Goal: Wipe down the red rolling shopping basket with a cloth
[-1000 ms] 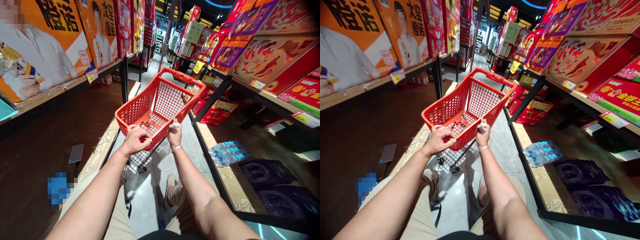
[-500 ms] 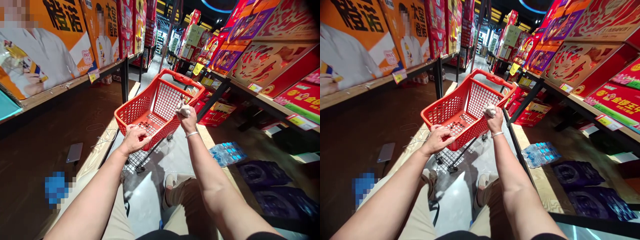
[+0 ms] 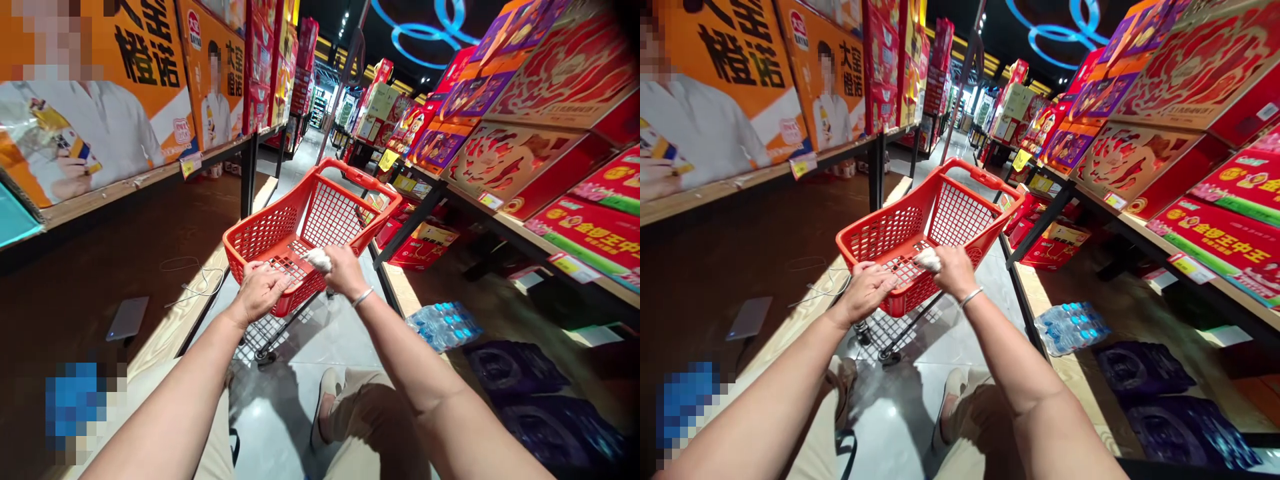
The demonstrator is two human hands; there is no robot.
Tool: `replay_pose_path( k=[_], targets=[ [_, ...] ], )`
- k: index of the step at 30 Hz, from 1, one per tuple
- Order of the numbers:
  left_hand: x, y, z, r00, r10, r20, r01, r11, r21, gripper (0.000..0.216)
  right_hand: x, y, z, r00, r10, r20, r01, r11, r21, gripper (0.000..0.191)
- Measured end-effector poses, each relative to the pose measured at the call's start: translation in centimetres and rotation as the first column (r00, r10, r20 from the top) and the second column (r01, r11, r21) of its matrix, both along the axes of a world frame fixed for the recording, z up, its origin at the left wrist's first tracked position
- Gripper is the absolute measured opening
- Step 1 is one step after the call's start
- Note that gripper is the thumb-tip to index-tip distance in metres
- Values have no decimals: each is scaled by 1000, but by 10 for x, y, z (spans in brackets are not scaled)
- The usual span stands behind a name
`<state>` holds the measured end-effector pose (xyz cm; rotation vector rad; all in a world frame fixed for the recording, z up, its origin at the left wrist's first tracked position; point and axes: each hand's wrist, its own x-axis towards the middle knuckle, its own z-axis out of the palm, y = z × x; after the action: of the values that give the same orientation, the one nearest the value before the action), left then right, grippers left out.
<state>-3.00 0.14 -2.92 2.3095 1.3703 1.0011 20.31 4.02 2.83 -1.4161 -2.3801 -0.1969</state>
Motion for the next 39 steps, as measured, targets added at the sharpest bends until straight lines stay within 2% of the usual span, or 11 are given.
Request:
replay_pose_path(
  k=[2, 4, 7, 9, 11, 13, 16, 19, 25, 30, 39],
  targets=[
    [0, 0, 2, 1000, 18, -15, -18, 1000, 1, 53, 35, 38, 18, 976, -219, 10, 219, 976, -3, 26],
    [0, 2, 2, 999, 36, -9, -36, 999, 5, 52, 64, 72, 35, 915, -403, 18, 403, 915, 3, 30],
    [-2, 2, 2, 999, 48, 8, -48, 999, 23, 49, 81, 97, 50, 864, -503, 18, 503, 864, -1, 32],
    [-2, 2, 1, 998, 56, 8, -56, 997, 53, 45, 70, 92, 46, 848, -531, -3, 530, 848, -11, 30],
    [0, 0, 0, 998, 61, 10, -61, 992, 110, 32, 46, 71, 33, 866, -499, -24, 499, 867, -11, 25],
    [4, -2, -2, 999, 48, -8, -45, 982, 183, 21, 18, 44, 14, 922, -385, -35, 385, 923, 1, 21],
    [10, -3, -7, 997, 41, -69, -22, 966, 258, 39, -8, 11, -7, 991, -127, -53, 129, 991, 40, 22],
    [11, -3, -10, 989, 115, -95, -85, 959, 272, 42, -3, 10, -10, 998, 21, -60, -17, 998, 56, 22],
    [9, -4, -3, 964, 183, -194, -142, 968, 209, 41, 49, 57, 5, 974, -207, -94, 215, 973, 81, 31],
    [14, -7, 1, 929, 285, -235, -239, 949, 205, 42, 45, 60, 3, 980, -163, -116, 170, 984, 54, 27],
    [8, -7, -2, 896, 397, -200, -349, 907, 235, 56, 25, 33, -17, 977, -120, -178, 142, 983, 114, 33]
  ],
)
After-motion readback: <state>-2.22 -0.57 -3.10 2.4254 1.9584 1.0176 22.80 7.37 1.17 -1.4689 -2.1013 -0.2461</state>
